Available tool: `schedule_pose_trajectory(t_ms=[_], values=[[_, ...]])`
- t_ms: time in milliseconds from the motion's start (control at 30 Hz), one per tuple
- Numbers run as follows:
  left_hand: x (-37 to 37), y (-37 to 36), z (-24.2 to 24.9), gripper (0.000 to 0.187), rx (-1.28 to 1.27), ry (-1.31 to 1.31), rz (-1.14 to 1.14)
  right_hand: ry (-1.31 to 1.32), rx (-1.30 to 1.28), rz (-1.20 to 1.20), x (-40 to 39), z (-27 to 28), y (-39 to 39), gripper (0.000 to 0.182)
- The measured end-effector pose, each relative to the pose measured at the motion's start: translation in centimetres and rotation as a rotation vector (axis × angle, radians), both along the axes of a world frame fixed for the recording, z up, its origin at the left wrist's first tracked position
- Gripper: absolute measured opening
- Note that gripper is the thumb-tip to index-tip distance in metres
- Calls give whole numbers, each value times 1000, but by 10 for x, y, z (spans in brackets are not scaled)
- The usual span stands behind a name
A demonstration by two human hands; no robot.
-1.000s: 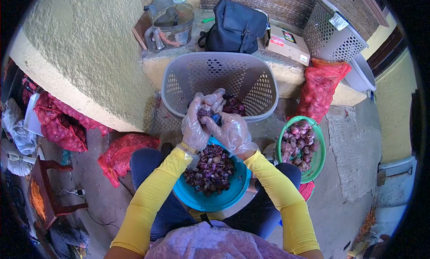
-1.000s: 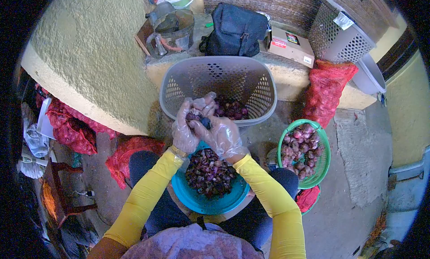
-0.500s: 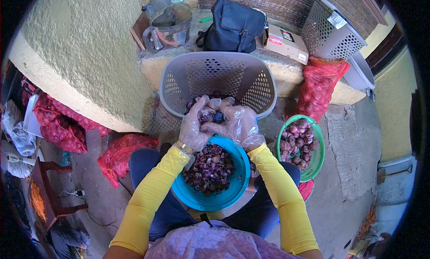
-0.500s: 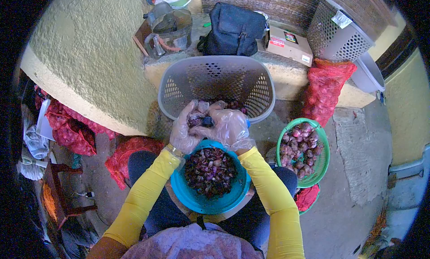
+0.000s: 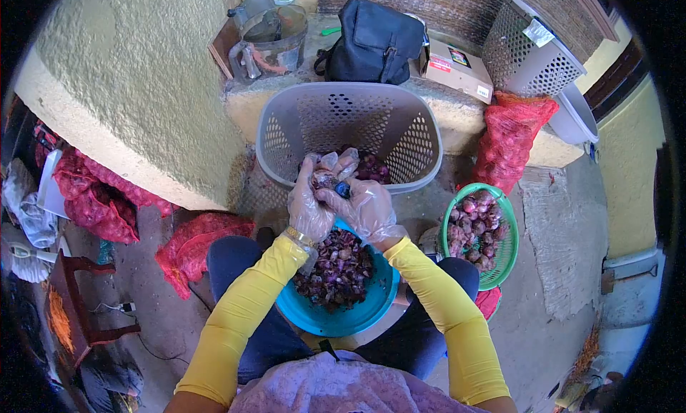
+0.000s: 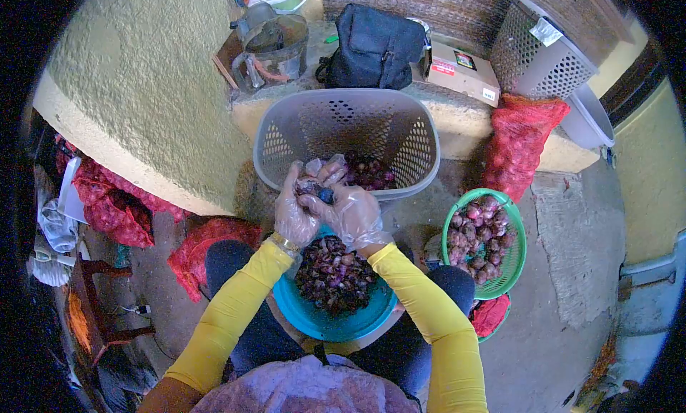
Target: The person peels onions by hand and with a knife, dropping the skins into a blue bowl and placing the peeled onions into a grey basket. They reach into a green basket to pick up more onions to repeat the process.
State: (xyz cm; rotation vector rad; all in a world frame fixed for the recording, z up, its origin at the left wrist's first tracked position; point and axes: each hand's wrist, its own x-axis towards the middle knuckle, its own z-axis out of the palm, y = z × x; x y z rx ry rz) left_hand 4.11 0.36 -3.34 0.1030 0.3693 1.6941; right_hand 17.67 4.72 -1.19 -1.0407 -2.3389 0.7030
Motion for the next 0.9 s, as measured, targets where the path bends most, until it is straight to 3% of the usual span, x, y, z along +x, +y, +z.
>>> schedule_pose_trajectory(t_ms=[67, 200, 267, 400, 533, 700, 900], values=[[0, -1, -3, 45, 16, 14, 1, 17, -13, 5, -1, -9, 1, 63], [0, -4, 19, 44, -15, 114, -65, 127, -10, 123, 5, 6, 9, 57], [-4, -1, 25, 41, -73, 86, -99, 116, 176, 94, 8, 29, 10, 48], [-6, -4, 23, 34, -193, 144, -116, -153, 250, 53, 12, 44, 10, 61], [-5, -5, 29, 33, -260, 90, -156, -79, 266, 67, 11, 37, 12, 64], [-9, 0, 6, 34, -134, 15, -178, -15, 320, 59, 10, 31, 14, 64], [-11, -3, 8, 34, -184, 50, -257, -124, 321, 77, 13, 42, 15, 63]])
